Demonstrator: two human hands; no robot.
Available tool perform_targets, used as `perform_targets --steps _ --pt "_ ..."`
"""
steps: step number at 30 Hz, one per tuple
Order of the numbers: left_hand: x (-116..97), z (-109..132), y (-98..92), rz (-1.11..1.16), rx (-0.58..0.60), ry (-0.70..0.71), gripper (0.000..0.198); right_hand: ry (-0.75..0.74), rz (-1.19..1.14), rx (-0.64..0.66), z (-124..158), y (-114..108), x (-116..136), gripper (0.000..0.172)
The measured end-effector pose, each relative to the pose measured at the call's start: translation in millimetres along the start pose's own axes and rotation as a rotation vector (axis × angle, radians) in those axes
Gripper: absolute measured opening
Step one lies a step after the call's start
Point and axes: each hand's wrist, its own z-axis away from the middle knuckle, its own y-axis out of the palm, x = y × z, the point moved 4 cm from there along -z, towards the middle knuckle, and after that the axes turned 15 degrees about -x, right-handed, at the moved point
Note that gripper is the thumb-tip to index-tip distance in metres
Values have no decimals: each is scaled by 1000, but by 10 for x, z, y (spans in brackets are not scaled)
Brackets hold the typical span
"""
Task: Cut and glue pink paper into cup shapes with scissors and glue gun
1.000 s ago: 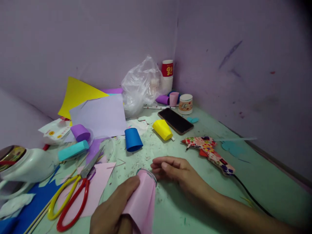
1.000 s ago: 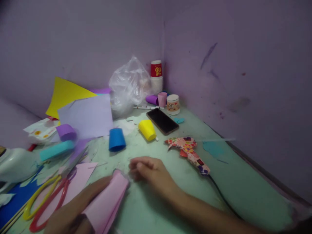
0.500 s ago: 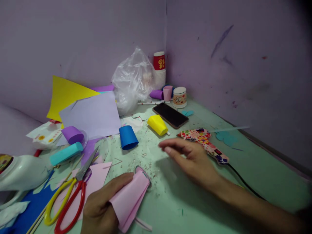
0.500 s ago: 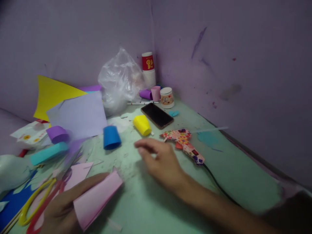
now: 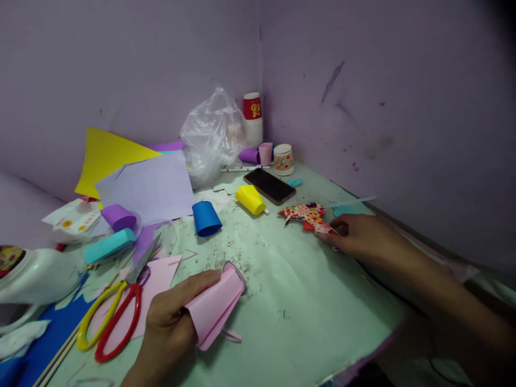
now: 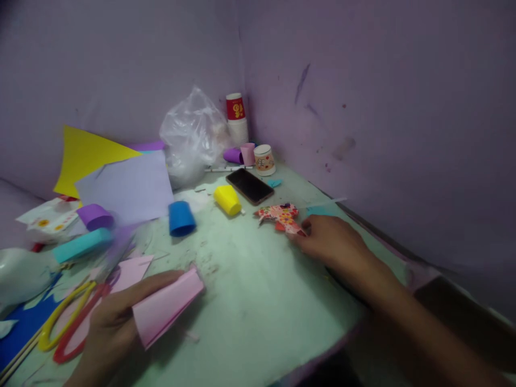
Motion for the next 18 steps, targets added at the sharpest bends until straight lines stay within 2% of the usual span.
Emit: perform_targets --steps 2,5,8,12,16,17,18 --pt "-4 5 1 -15 -5 -13 25 27 -50 75 -16 56 53 31" --pt "10 2 -11 -39 44 41 30 44 -98 158 -6 109 105 24" --pt "44 -5 -30 -52 85 103 34 47 -110 145 -29 124 171 18" --pt "60 -7 -44 -71 96 119 37 102 -180 157 -67 122 266 21" --pt "18 -16 -63 -90 97 135 42 145 -414 271 159 117 312 5" --pt "8 -22 -70 -93 97 137 42 137 -508 285 254 109 327 4" --pt "2 -30 -77 -102 104 137 42 125 -625 294 353 100 348 11"
